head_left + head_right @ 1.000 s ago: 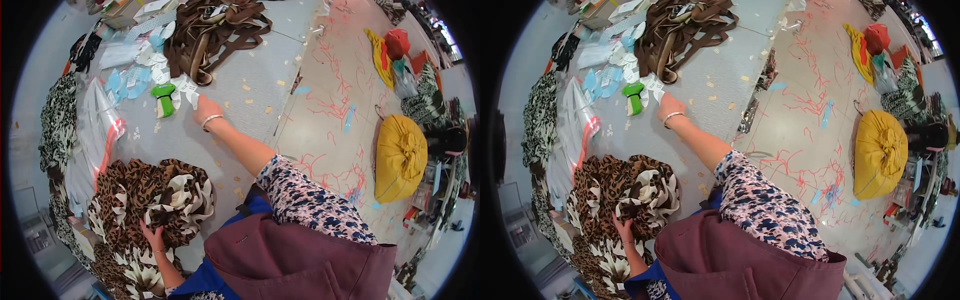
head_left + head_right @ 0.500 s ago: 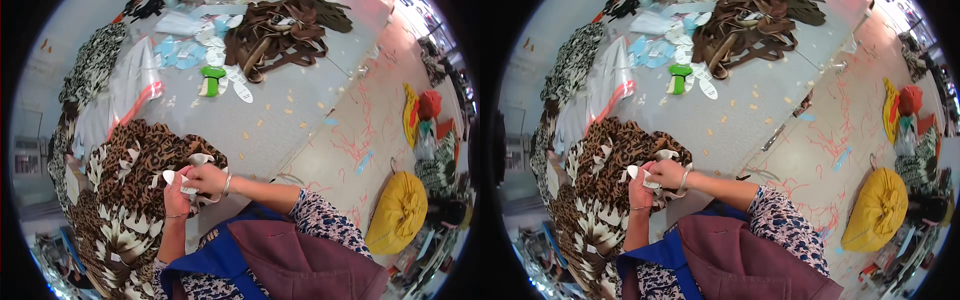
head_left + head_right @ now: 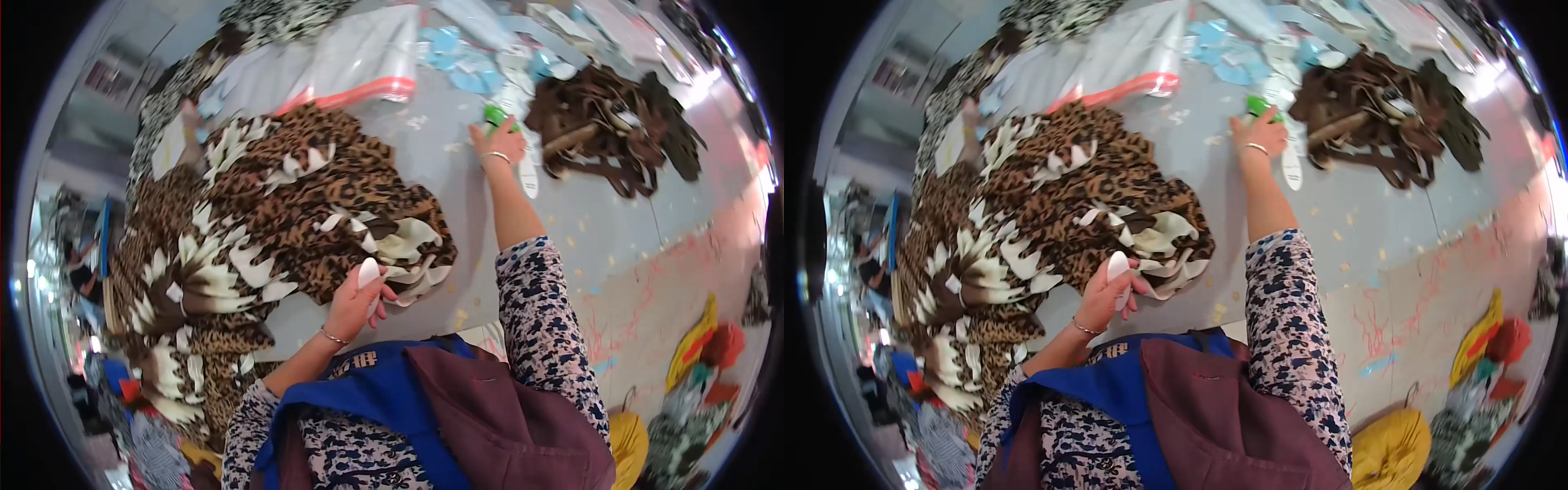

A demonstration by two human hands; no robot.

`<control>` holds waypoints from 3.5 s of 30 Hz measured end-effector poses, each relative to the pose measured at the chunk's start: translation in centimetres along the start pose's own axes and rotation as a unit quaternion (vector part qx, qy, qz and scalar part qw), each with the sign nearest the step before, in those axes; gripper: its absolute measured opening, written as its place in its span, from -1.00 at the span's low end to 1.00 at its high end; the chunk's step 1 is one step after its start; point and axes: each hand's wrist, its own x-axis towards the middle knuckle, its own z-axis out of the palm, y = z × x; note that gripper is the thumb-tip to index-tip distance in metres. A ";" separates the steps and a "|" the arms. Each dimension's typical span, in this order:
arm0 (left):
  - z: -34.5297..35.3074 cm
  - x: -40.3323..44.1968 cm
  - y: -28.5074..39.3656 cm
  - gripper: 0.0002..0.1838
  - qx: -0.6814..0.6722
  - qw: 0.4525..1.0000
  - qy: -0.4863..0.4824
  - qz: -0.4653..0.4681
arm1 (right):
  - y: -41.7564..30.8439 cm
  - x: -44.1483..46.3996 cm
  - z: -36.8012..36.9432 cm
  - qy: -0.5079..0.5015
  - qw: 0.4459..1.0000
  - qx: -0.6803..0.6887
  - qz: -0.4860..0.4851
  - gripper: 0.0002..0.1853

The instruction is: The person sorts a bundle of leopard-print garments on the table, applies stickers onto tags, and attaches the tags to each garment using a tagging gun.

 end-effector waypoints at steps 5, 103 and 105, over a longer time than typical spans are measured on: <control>-1.3 -0.9 -0.9 -0.65 -0.029 0.998 0.047 -0.009 | -1.8 0.9 0.5 -0.026 0.999 -0.011 0.045 0.12; 0.6 8.0 1.7 -0.55 0.613 0.717 0.146 0.298 | 7.7 -21.4 -5.4 -0.563 0.393 0.676 0.265 -0.80; 0.9 10.0 1.7 -0.44 0.648 0.704 0.170 0.233 | 7.9 -21.7 -5.4 -0.559 0.410 0.672 0.261 -0.82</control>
